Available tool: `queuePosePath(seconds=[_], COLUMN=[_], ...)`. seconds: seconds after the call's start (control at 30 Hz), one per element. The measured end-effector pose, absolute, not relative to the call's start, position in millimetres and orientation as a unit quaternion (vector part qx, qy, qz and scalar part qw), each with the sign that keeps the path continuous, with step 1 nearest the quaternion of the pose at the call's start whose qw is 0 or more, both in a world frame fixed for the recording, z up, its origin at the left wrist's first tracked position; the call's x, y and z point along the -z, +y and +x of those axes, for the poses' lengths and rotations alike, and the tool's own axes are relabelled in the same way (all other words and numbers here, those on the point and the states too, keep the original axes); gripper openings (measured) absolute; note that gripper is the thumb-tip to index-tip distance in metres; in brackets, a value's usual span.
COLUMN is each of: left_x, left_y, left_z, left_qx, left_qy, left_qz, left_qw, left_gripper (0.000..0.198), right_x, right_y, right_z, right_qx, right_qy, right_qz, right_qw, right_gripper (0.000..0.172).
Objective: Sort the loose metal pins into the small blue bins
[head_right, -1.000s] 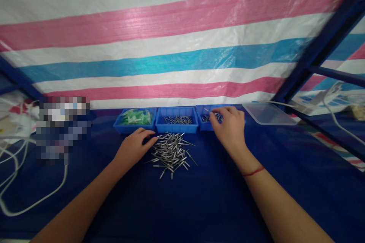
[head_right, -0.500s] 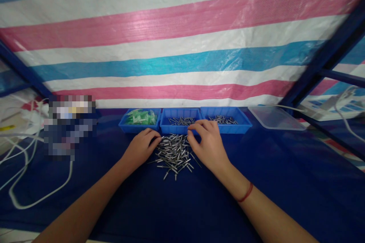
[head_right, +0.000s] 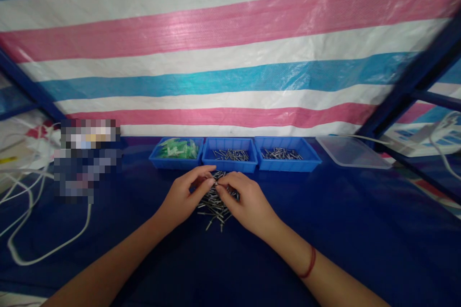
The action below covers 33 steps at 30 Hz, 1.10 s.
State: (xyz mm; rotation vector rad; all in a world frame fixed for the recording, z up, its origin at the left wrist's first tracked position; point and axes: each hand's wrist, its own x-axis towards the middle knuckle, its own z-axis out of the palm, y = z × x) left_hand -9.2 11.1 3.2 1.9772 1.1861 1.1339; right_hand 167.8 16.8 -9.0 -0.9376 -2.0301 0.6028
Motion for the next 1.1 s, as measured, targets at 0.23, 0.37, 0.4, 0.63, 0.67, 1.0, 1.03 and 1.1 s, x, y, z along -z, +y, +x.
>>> queuePosePath(seconds=[0.23, 0.37, 0.4, 0.63, 0.67, 1.0, 1.03, 1.1], left_x=[-2.1, -2.5, -2.5, -3.3, -3.2, -1.2, -0.6, 1.7], left_y=[10.9, 10.4, 10.3, 11.0, 11.2, 12.8, 13.4, 15.2], left_z=[-5.2, -5.0, -5.1, -6.3, -6.5, -11.4, -12.9, -16.3], left_qx=[-0.445, -0.436, -0.434, -0.449, -0.451, -0.360, -0.339, -0.293], left_qy=[0.455, 0.456, 0.458, 0.452, 0.451, 0.481, 0.490, 0.505], left_qz=[0.655, 0.658, 0.658, 0.661, 0.662, 0.760, 0.776, 0.800], left_qw=[0.408, 0.412, 0.411, 0.397, 0.394, 0.248, 0.206, 0.138], left_gripper=[0.018, 0.020, 0.020, 0.019, 0.019, 0.024, 0.025, 0.030], right_x=[9.2, 8.5, 8.3, 9.5, 9.9, 4.5, 2.8, 0.6], right_y=[12.1, 12.3, 12.5, 14.7, 15.4, 33.3, 39.2, 53.4], right_z=[161.3, 161.0, 161.0, 163.6, 164.4, 187.2, 196.4, 219.7], right_qx=[-0.308, -0.344, -0.350, -0.355, -0.356, -0.258, -0.221, -0.135], right_qy=[-0.760, -0.759, -0.758, -0.744, -0.737, -0.699, -0.690, -0.659], right_qz=[-0.399, -0.382, -0.378, -0.378, -0.384, -0.448, -0.473, -0.536], right_qw=[0.410, 0.400, 0.400, 0.422, 0.427, 0.494, 0.501, 0.509], right_gripper=[0.015, 0.021, 0.022, 0.021, 0.020, 0.023, 0.024, 0.027])
